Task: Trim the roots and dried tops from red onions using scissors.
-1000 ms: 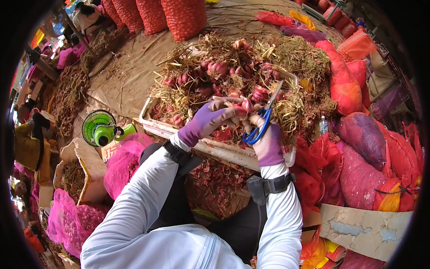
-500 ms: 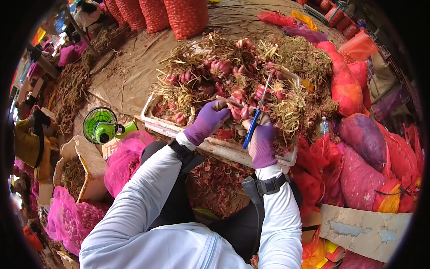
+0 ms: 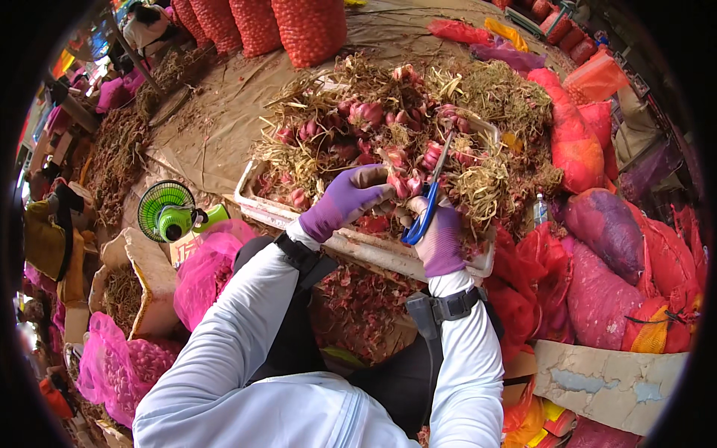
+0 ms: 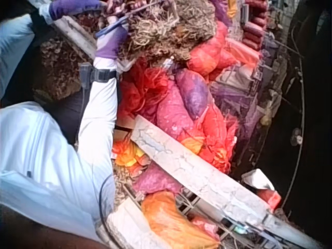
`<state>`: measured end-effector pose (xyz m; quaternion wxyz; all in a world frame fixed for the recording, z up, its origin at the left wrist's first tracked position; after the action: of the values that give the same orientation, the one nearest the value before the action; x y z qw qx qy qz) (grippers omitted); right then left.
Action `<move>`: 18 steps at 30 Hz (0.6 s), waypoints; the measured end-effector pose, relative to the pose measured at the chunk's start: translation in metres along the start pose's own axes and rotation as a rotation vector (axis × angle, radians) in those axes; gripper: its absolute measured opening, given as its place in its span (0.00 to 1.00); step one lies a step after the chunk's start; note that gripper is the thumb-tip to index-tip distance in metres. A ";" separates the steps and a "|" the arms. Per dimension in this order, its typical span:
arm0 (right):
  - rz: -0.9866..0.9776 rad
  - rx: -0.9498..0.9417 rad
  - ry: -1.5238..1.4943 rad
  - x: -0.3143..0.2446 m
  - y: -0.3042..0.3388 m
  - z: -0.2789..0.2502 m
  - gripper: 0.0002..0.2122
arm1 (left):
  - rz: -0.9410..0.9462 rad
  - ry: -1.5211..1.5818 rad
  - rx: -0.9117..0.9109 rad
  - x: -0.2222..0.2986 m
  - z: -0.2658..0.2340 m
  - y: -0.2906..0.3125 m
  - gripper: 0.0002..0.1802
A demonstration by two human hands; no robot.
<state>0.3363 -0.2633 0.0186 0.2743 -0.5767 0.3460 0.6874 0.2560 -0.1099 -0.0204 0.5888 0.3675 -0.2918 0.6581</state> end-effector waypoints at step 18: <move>-0.312 -0.159 0.140 -0.022 -0.013 -0.002 0.19 | 0.520 -0.613 0.251 0.017 0.013 0.005 0.06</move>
<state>0.3518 -0.2568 0.0381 0.3065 -0.6897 0.2150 0.6198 0.2527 -0.1120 0.0010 0.2396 0.5293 -0.4539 0.6756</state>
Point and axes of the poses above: each hand's wrist, its own y-axis away from the middle knuckle, its own z-axis out of the palm, x = y × z, the point moved 1 cm from there along -y, towards the middle knuckle, and after that the axes turned 5 degrees about -z, right-handed, at the moved point
